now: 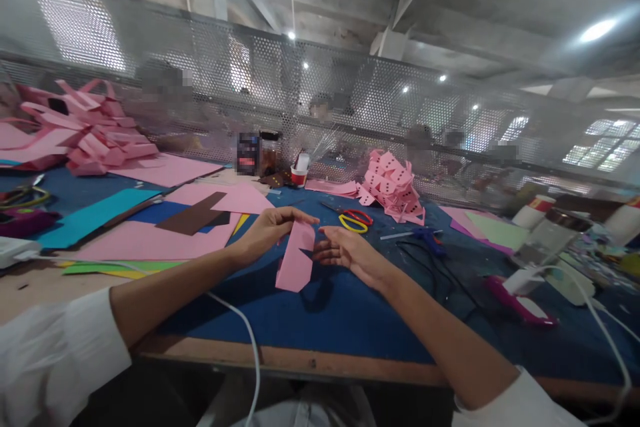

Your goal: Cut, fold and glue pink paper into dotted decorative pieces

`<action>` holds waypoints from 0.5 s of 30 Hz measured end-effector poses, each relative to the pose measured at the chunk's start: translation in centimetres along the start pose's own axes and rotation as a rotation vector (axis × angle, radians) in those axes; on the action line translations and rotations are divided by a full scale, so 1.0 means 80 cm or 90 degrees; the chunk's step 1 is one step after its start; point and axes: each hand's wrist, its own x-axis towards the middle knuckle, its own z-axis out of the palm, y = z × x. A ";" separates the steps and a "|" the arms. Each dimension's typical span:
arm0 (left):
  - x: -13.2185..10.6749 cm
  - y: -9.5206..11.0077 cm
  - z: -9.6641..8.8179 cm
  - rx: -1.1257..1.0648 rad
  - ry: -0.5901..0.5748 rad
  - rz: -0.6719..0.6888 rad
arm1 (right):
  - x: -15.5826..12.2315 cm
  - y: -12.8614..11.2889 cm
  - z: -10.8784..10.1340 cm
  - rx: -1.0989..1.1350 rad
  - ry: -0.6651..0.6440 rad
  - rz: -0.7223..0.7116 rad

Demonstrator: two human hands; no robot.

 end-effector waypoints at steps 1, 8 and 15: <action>0.000 0.000 0.001 0.004 0.012 0.000 | -0.001 -0.001 0.001 0.004 -0.005 0.004; 0.001 -0.006 0.007 -0.042 0.038 0.004 | 0.005 0.009 0.004 -0.037 0.003 0.001; 0.001 -0.013 0.008 0.043 0.096 0.023 | 0.003 0.011 0.009 -0.001 -0.010 0.002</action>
